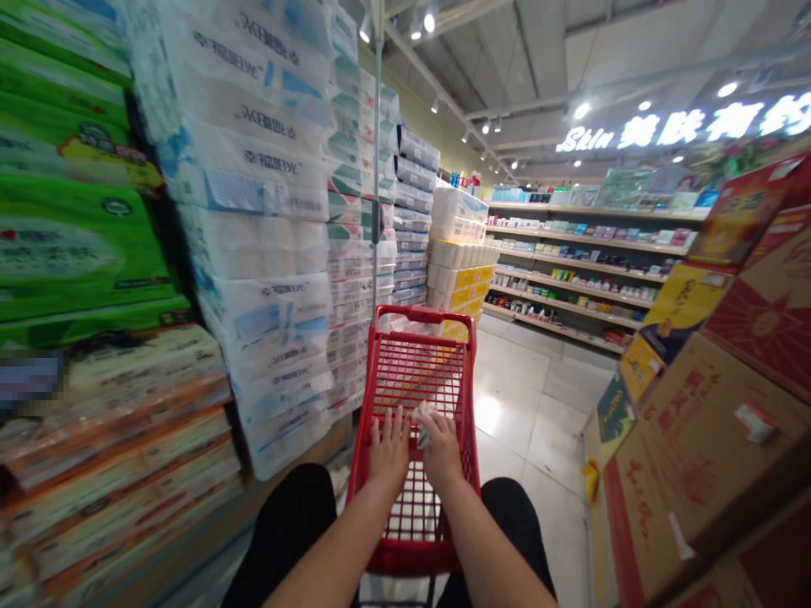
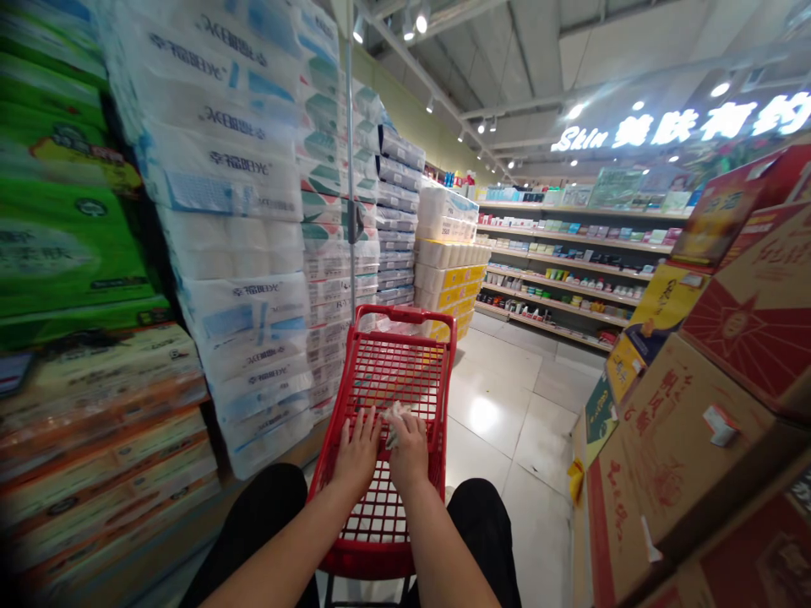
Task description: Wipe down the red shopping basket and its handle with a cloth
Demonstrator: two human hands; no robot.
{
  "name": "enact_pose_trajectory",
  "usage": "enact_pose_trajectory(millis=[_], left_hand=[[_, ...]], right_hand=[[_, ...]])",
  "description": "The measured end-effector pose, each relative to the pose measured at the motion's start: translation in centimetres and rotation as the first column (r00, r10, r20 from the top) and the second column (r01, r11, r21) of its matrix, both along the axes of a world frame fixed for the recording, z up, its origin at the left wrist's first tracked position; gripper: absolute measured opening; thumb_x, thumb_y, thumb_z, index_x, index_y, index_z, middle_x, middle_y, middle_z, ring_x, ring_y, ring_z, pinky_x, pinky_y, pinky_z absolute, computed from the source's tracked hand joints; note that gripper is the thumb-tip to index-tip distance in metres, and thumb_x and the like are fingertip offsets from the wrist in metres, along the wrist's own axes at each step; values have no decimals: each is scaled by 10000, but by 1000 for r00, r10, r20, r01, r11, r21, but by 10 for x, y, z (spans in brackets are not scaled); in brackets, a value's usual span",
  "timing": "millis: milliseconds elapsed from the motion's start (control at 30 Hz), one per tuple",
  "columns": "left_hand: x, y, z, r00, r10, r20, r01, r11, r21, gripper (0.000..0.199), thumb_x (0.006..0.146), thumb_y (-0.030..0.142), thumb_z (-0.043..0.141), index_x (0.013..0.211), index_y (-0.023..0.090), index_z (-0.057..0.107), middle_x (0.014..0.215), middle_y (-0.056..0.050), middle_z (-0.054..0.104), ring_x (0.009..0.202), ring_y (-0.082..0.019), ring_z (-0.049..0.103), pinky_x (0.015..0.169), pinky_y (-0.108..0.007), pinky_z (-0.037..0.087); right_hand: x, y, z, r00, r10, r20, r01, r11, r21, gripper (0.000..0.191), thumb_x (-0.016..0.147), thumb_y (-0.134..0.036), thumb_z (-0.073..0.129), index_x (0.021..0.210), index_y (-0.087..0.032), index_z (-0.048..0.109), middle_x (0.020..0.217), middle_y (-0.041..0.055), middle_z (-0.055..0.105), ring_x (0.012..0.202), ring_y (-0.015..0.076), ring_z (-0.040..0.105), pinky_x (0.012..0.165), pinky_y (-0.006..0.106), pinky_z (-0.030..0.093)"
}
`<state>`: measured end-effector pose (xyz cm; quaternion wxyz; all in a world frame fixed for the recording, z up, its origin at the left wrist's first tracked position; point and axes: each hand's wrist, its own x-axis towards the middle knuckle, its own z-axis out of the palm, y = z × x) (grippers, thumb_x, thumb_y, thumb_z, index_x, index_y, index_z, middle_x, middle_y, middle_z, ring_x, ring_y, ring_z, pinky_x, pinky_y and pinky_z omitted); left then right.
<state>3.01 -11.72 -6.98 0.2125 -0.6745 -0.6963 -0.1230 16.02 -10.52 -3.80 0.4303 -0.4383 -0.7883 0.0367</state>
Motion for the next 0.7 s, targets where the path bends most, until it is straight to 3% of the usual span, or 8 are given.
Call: enact_pose_trajectory(millis=[167, 200, 367, 433, 600, 633, 700], left_hand=[[-1, -3, 1, 1000, -17, -16, 17, 1000, 2, 571, 877, 120, 331, 1442, 198, 338, 1535, -90, 274, 1410, -290, 230, 1138, -536, 175], [-1, -3, 1, 1000, -16, -15, 16, 1000, 0, 571, 877, 122, 334, 1443, 196, 336, 1535, -96, 273, 1409, -289, 232, 1138, -535, 173], [-2, -1, 0, 1000, -22, 0, 22, 1000, -12, 560, 883, 141, 347, 1436, 229, 352, 1538, -89, 269, 1412, -302, 220, 1135, -557, 157], [-2, -2, 0, 1000, -31, 0, 31, 999, -14, 564, 882, 137, 348, 1436, 248, 349, 1539, -86, 269, 1413, -306, 214, 1133, -562, 157], [-1, -3, 1, 999, -31, -7, 31, 999, -10, 597, 871, 99, 339, 1446, 262, 321, 1542, -97, 255, 1414, -297, 216, 1130, -563, 155], [-1, -3, 0, 1000, -31, -6, 31, 999, -12, 595, 873, 101, 338, 1446, 262, 322, 1542, -94, 255, 1415, -299, 214, 1130, -563, 156], [-2, -2, 0, 1000, -21, 5, 22, 1000, -14, 584, 880, 120, 336, 1446, 264, 321, 1544, -88, 252, 1415, -303, 212, 1131, -566, 155]], right_hand=[[0, 6, -3, 948, -286, -144, 285, 958, -23, 708, 662, 70, 374, 1242, -275, 590, 1258, 72, 545, 1173, 237, 445, 998, 408, 371], [0, 7, -4, 950, -272, -153, 272, 962, -19, 712, 662, 71, 370, 1248, -270, 584, 1274, 74, 536, 1183, 235, 443, 1001, 407, 374], [-5, 8, -11, 993, 68, -95, -68, 998, -1, 842, 591, 82, 368, 1337, -291, 486, 1318, 23, 524, 1208, 181, 450, 1034, 349, 380], [-5, 8, -10, 990, 40, -135, -42, 999, -18, 836, 594, 70, 374, 1361, -254, 452, 1302, 46, 536, 1195, 186, 468, 1019, 350, 398], [2, 9, -2, 920, -312, -236, 312, 949, -40, 585, 685, 8, 399, 1205, -185, 583, 1245, 127, 539, 1175, 259, 471, 991, 441, 390], [2, 9, -2, 924, -311, -222, 311, 950, -36, 574, 679, 3, 411, 1184, -194, 597, 1244, 122, 538, 1170, 261, 473, 982, 440, 394], [0, 7, -2, 971, -188, -149, 187, 982, -20, 608, 637, 5, 438, 1170, -233, 607, 1230, 87, 553, 1150, 245, 488, 969, 410, 405]])
